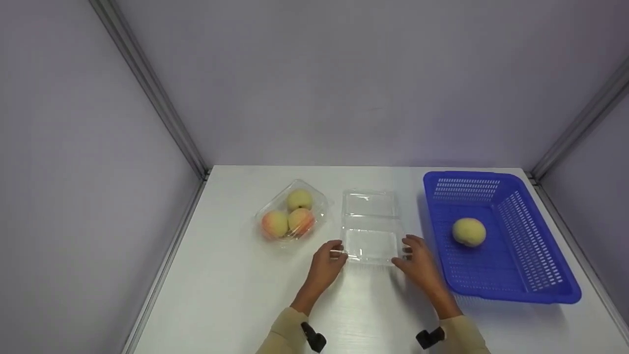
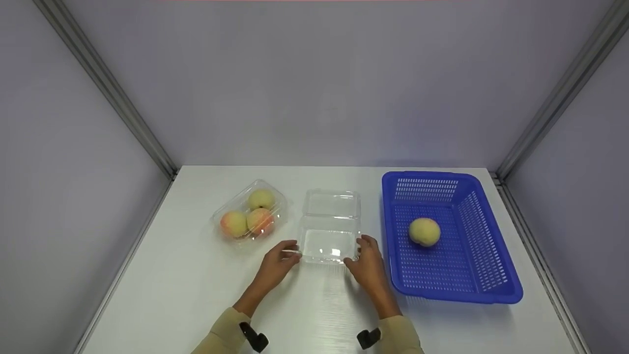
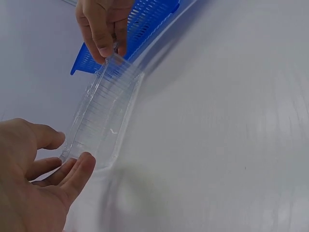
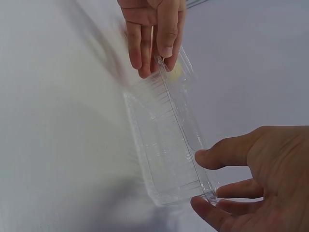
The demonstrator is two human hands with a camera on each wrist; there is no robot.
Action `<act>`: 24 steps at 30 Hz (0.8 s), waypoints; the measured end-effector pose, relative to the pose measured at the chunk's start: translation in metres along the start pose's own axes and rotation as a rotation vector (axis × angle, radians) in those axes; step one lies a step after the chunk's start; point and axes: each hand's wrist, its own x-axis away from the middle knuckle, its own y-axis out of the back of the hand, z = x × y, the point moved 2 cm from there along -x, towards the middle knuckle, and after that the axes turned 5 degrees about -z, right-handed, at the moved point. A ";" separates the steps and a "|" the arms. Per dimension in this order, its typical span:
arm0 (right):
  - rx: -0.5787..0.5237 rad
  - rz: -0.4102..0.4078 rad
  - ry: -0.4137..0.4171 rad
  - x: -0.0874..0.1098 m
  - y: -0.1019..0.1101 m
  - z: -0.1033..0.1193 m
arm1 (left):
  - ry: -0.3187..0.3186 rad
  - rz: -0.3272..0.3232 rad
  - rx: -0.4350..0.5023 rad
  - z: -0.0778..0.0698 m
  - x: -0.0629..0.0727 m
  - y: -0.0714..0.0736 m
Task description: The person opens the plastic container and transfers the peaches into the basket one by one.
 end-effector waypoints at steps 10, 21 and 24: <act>0.016 -0.108 -0.012 -0.013 -0.007 -0.001 | 0.039 -0.009 0.037 -0.003 -0.011 -0.003; -0.030 -0.103 -0.086 -0.032 -0.012 -0.003 | 0.090 -0.042 0.037 -0.011 -0.028 -0.011; -0.041 -0.111 -0.090 -0.037 -0.014 -0.005 | 0.081 -0.044 0.034 -0.012 -0.033 -0.011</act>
